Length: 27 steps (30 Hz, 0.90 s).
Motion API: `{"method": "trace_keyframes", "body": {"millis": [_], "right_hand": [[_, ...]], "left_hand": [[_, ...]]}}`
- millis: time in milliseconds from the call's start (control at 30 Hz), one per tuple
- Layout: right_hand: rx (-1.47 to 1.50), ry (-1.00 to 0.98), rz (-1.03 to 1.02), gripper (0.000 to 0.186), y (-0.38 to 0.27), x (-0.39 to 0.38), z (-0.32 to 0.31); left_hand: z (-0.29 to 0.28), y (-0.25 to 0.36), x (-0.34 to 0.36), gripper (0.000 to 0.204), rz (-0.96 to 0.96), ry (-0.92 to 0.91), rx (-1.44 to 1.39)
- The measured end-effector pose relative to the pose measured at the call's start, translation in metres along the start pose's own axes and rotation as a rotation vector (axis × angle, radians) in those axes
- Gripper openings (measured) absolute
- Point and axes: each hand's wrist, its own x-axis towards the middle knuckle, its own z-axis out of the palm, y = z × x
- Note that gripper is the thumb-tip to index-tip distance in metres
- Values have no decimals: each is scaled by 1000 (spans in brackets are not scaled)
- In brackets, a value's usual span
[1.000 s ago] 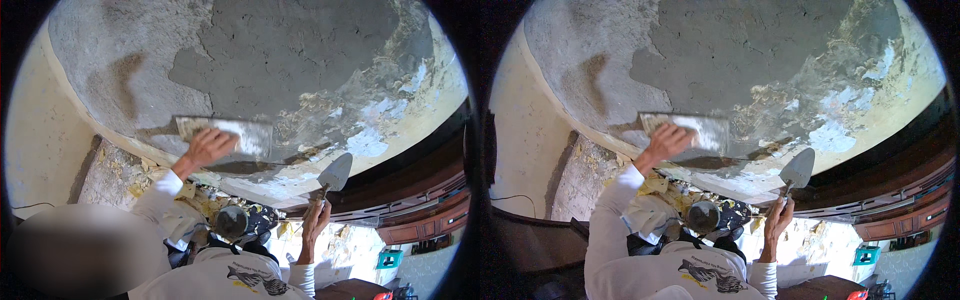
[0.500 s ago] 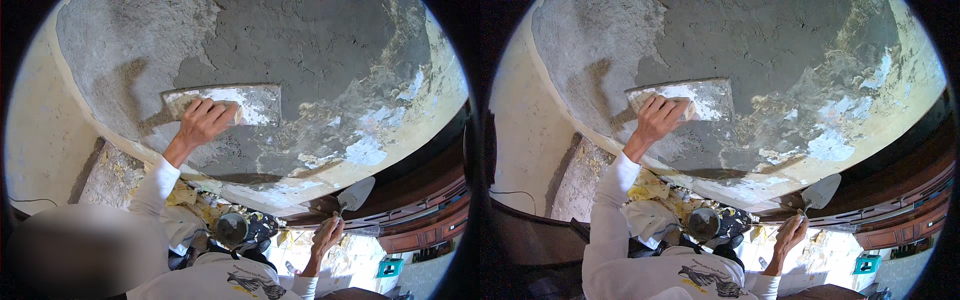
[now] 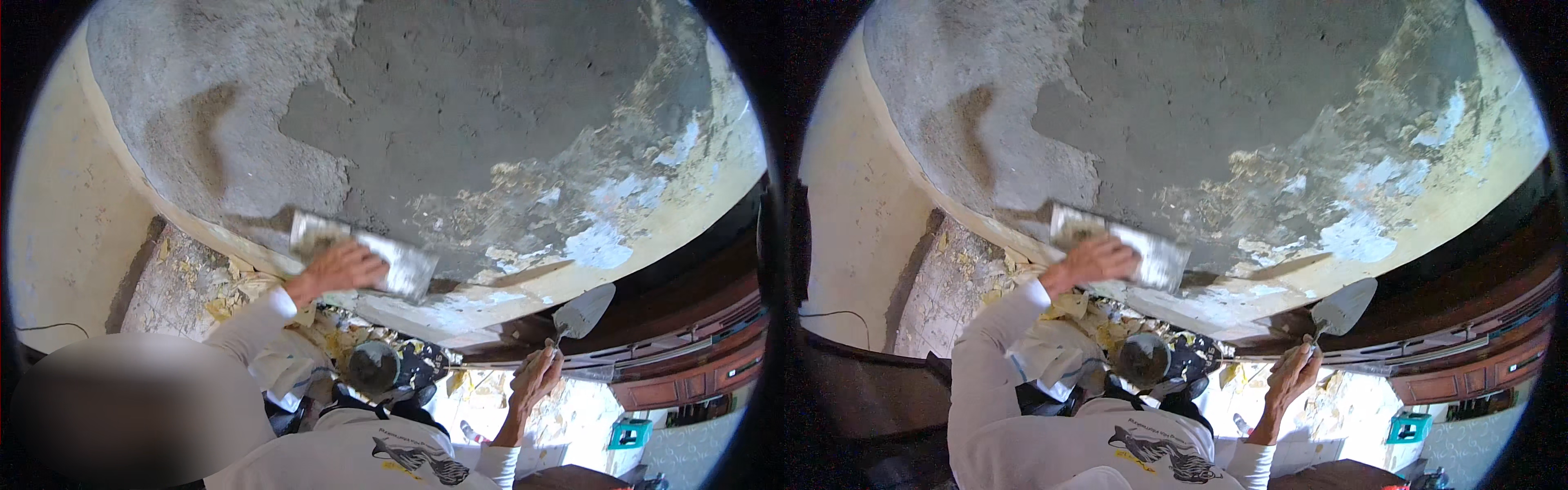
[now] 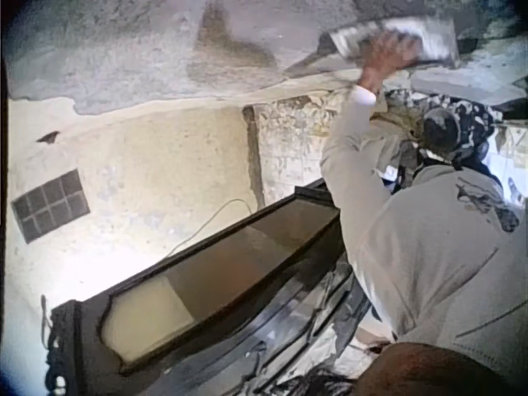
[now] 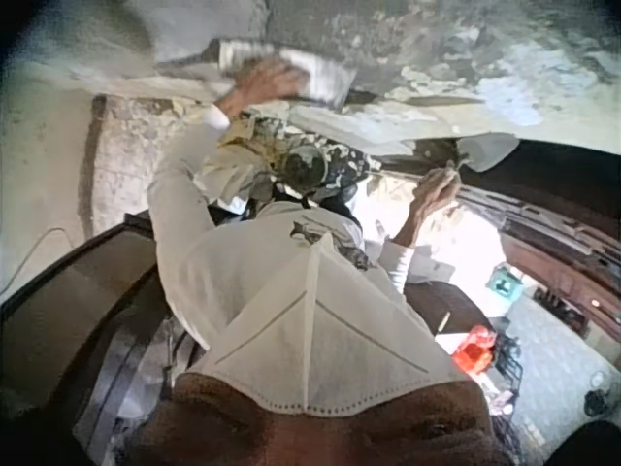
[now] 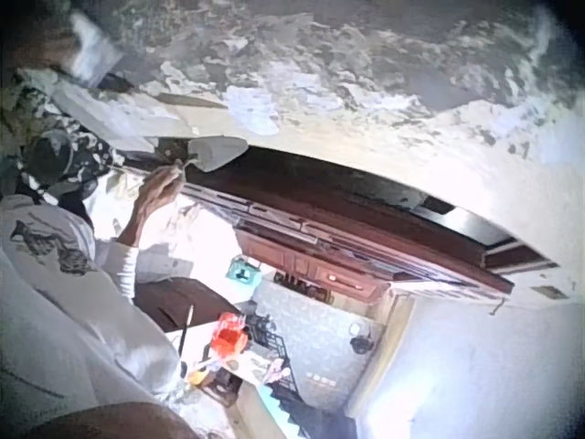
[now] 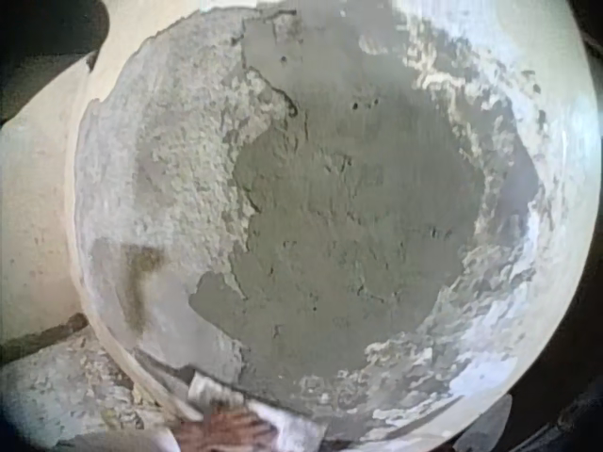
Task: The person applies plaster or cement onto an interior wall using a trowel and hawk, smoothing the material onto the surface.
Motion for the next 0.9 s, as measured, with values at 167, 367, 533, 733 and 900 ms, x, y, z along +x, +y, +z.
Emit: {"method": "trace_keyframes", "body": {"millis": [167,367,533,733,900], "right_hand": [[10,41,7,39,2,2,-26],[6,95,29,35,1,4,-29],[29,106,38,36,2,5,-29],[3,136,8,40,0,4,-34],[29,109,26,38,-1,0,-35]], "left_hand": [[-33,24,19,33,-138,107,64],[-143,-68,124,29,-196,513,355],[-174,-109,176,30,-177,576,418],[-113,-94,131,39,-56,363,355],[-36,0,53,26,113,42,131]]}}
